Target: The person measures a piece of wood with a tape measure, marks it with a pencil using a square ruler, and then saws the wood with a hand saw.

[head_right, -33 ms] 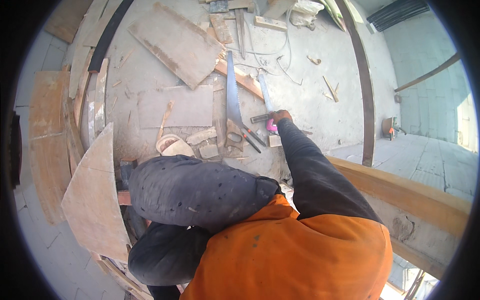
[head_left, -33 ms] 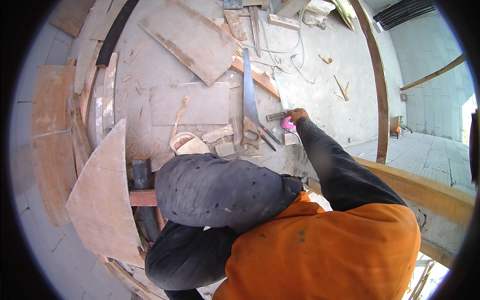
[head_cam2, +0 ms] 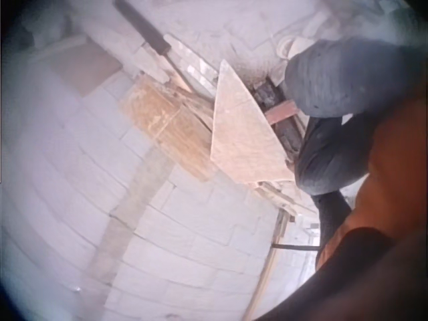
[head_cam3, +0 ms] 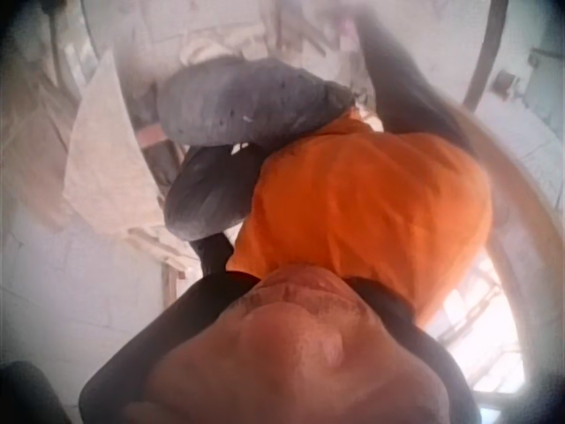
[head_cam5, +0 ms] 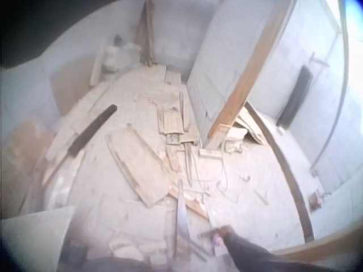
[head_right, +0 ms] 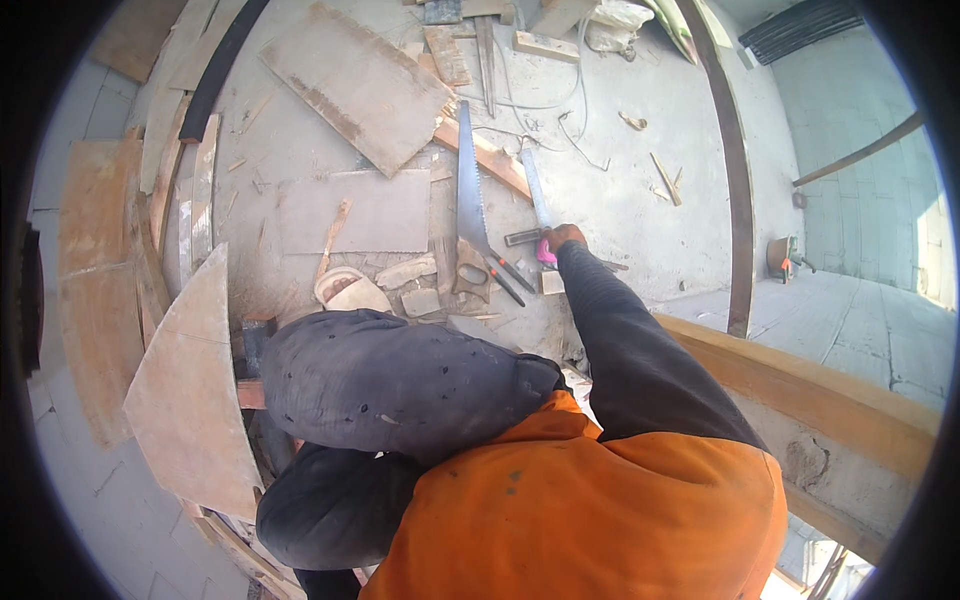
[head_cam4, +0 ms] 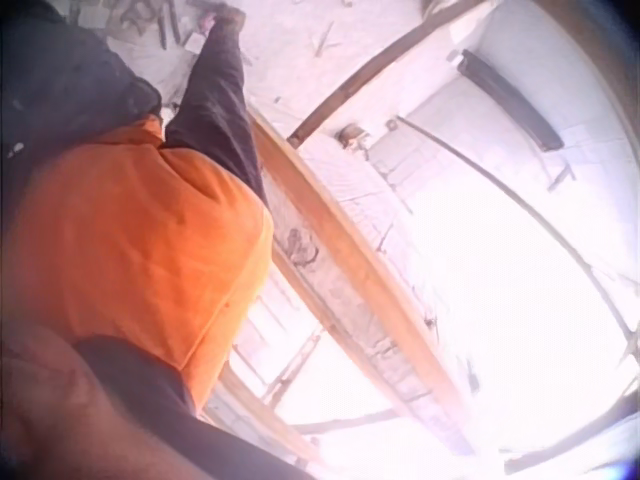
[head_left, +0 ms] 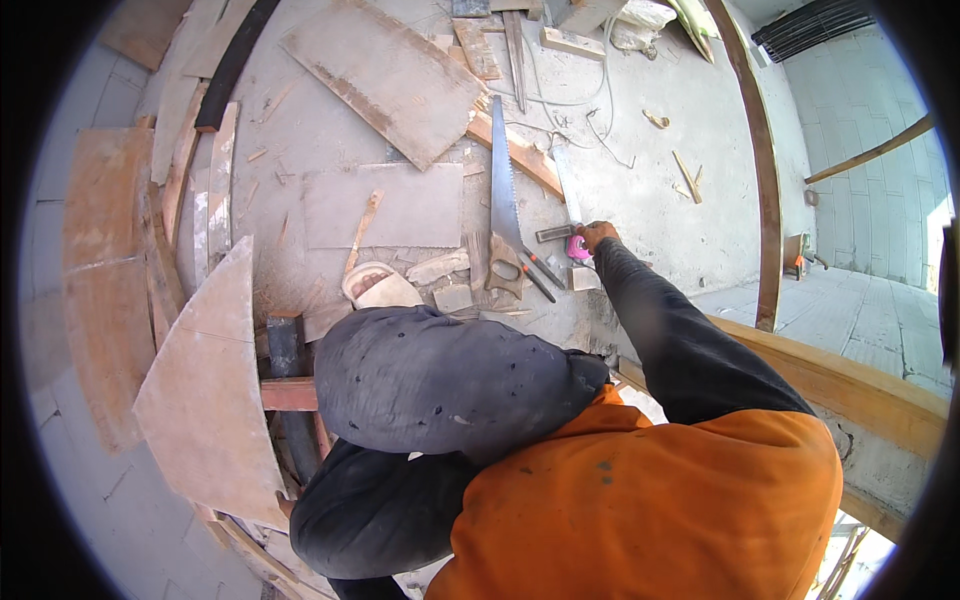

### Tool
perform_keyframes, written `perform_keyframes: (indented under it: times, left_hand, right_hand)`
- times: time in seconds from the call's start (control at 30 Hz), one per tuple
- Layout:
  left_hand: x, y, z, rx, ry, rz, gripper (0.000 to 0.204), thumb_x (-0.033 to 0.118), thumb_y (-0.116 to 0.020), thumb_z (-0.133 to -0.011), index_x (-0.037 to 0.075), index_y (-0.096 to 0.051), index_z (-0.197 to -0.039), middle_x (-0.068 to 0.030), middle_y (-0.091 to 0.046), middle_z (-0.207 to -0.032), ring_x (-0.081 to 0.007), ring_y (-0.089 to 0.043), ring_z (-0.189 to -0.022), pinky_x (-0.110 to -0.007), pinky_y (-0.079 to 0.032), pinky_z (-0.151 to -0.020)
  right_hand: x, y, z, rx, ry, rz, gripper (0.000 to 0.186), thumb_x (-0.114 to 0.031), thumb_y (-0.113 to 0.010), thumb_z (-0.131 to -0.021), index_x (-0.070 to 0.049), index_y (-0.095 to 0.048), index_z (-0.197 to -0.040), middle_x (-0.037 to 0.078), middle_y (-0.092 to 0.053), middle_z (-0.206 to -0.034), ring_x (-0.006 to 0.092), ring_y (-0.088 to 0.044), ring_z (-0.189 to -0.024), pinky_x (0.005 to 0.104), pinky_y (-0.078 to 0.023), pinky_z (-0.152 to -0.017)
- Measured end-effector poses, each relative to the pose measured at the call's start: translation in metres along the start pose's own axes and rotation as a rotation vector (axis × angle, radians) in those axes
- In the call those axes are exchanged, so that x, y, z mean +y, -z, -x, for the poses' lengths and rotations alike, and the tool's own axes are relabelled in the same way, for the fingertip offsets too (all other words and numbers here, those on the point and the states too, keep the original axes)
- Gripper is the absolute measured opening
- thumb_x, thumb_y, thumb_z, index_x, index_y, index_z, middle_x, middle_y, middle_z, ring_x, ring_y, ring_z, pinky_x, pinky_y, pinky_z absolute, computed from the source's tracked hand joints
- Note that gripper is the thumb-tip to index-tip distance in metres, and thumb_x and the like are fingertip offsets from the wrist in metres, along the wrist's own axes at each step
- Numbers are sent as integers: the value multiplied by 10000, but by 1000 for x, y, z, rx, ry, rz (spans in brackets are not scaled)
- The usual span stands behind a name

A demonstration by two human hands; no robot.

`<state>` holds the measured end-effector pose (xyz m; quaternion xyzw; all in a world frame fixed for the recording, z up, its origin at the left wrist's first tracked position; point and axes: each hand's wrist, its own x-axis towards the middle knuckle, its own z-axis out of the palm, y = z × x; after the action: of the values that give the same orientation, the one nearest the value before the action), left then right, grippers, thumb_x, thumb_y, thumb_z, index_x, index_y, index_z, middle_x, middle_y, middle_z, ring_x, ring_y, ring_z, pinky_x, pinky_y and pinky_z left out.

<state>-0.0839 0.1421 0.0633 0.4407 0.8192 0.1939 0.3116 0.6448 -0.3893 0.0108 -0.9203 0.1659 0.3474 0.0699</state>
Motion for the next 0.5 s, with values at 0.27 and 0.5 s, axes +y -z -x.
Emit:
perform_keyframes:
  times: [0.27, 0.5]
  left_hand:
    - [37, -7, -25, 231, -56, -572, 1021, 567, -801, -831, 2, -392, -1576, -291, -461, -1548, -464, -484, -1398, -520, -423, -1156]
    - [5, 14, -44, 93, 136, -98, 887, 534, -834, -799, -174, -565, -1261, -294, -655, -1200, -376, -696, -1015, -477, -565, -862]
  right_hand:
    - [-108, -58, 80, 96, 203, 59, 768, -562, -773, -842, -57, -590, -1391, 225, -614, -1332, 405, -570, -1274, 501, -481, -1088]
    - [-122, -117, 133, 44, 445, 233, 748, -491, -830, -828, -17, -545, -1333, 252, -641, -1287, 400, -615, -1228, 475, -496, -1051]
